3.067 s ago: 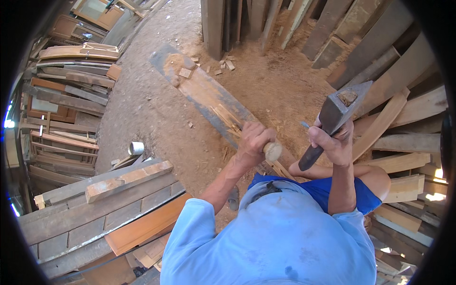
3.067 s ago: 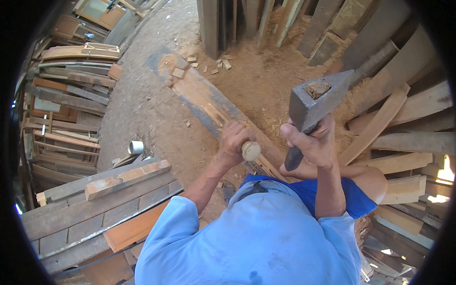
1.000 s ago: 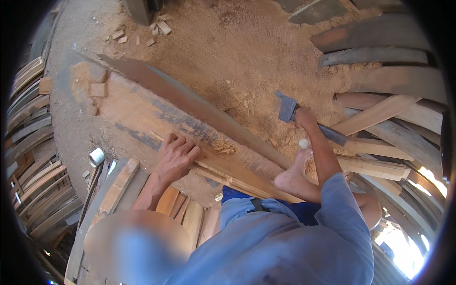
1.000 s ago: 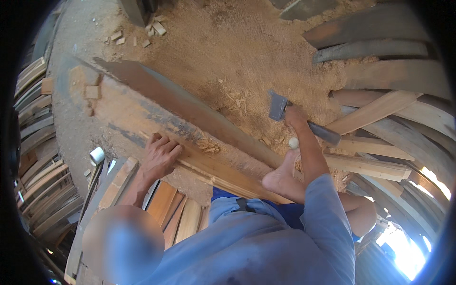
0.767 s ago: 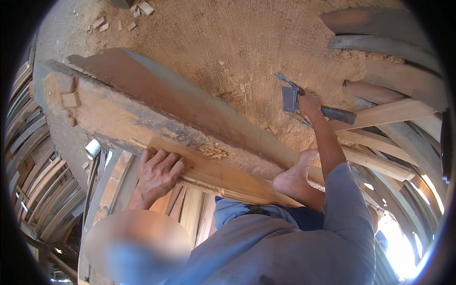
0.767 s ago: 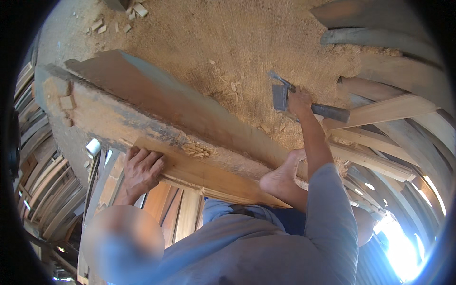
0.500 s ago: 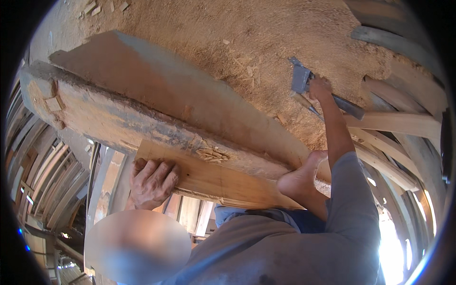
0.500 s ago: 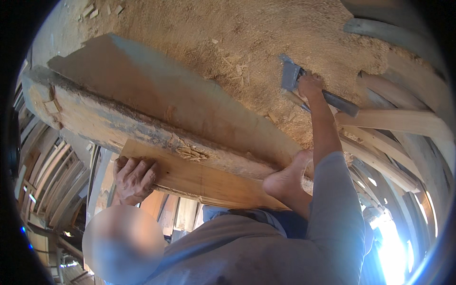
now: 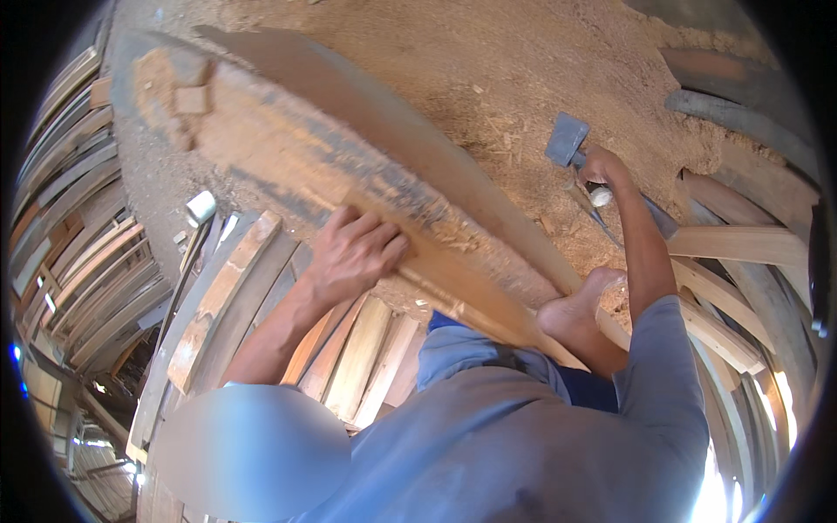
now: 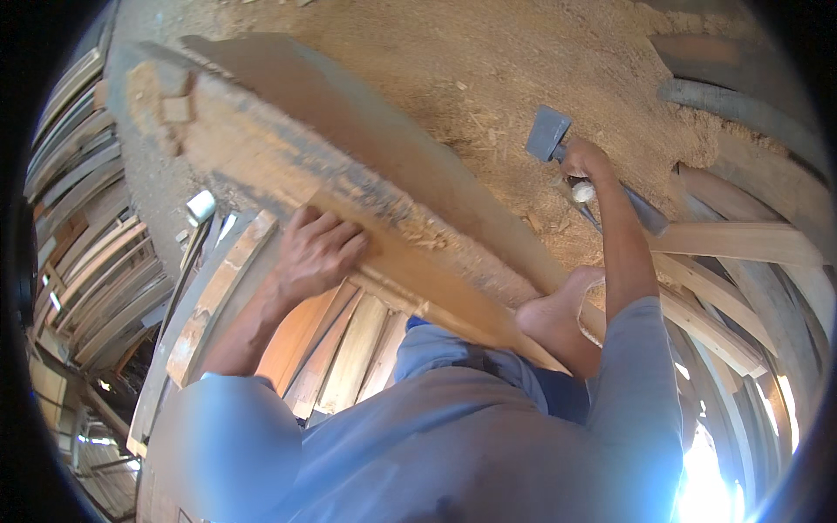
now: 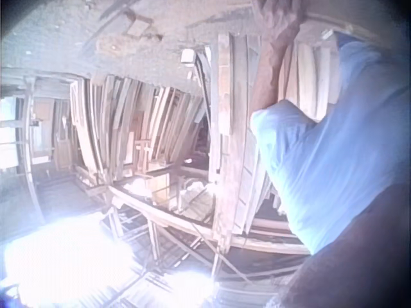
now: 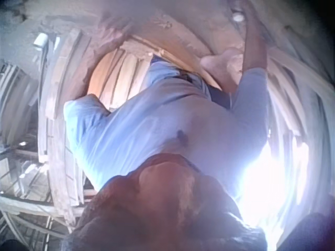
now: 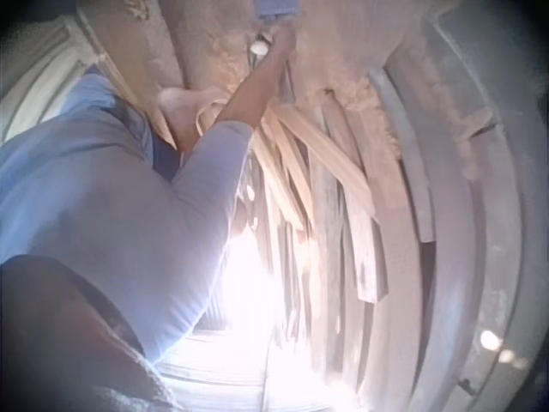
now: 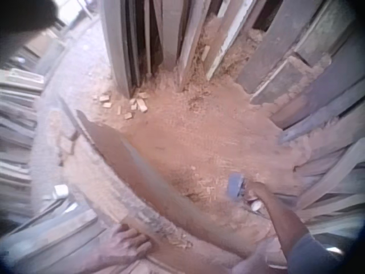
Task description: The person uses a wooden mallet to strike a chisel while carving a rectangular hole into a piece of wood.
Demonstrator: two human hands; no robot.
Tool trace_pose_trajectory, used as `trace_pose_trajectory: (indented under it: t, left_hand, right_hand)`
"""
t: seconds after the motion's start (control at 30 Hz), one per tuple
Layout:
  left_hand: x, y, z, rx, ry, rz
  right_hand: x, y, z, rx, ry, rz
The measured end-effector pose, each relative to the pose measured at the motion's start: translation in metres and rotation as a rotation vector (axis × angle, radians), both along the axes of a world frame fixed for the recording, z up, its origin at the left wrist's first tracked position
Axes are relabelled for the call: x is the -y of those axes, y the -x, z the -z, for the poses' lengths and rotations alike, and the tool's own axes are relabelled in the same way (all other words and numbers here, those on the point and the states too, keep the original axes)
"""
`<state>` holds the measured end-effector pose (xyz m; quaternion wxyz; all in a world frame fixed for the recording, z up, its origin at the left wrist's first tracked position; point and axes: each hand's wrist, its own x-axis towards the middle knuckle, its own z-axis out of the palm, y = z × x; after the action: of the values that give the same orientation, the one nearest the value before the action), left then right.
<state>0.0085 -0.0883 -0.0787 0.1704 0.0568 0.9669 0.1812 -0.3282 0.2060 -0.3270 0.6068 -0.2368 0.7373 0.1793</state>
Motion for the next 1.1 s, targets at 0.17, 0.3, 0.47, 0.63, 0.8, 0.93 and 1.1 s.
trace_pose_trajectory:
  t: [0.17, 0.3, 0.47, 0.63, 0.8, 0.93, 1.1]
  left_hand:
    - [-0.004, -0.017, 0.0, -0.016, 0.029, 0.006]
    - [-0.004, -0.025, 0.006, -0.063, 0.045, 0.013]
    - [-0.015, -0.025, -0.01, 0.085, 0.125, -0.038]
    - [-0.064, 0.007, -0.069, -0.021, 0.021, -0.305]
    - [-0.113, 0.037, -0.078, -0.425, -0.34, -0.395]
    - [-0.13, 0.043, -0.121, -0.725, -0.71, -0.684]
    - [-0.094, 0.031, -0.15, -1.092, -1.261, -0.963]
  right_hand:
    - [0.028, -0.023, -0.063, -0.005, 0.133, 0.238]
    - [0.025, -0.057, -0.096, 0.205, 0.31, 0.671]
    - [0.037, -0.1, -0.16, 0.507, 0.484, 1.131]
    - [0.045, -0.12, -0.223, 0.687, 0.658, 1.284]
    - [0.062, -0.147, -0.298, 0.727, 0.841, 1.396]
    - [0.063, -0.151, -0.351, 0.6, 0.961, 1.22]
    - [0.04, -0.147, -0.42, 0.49, 1.318, 0.881]
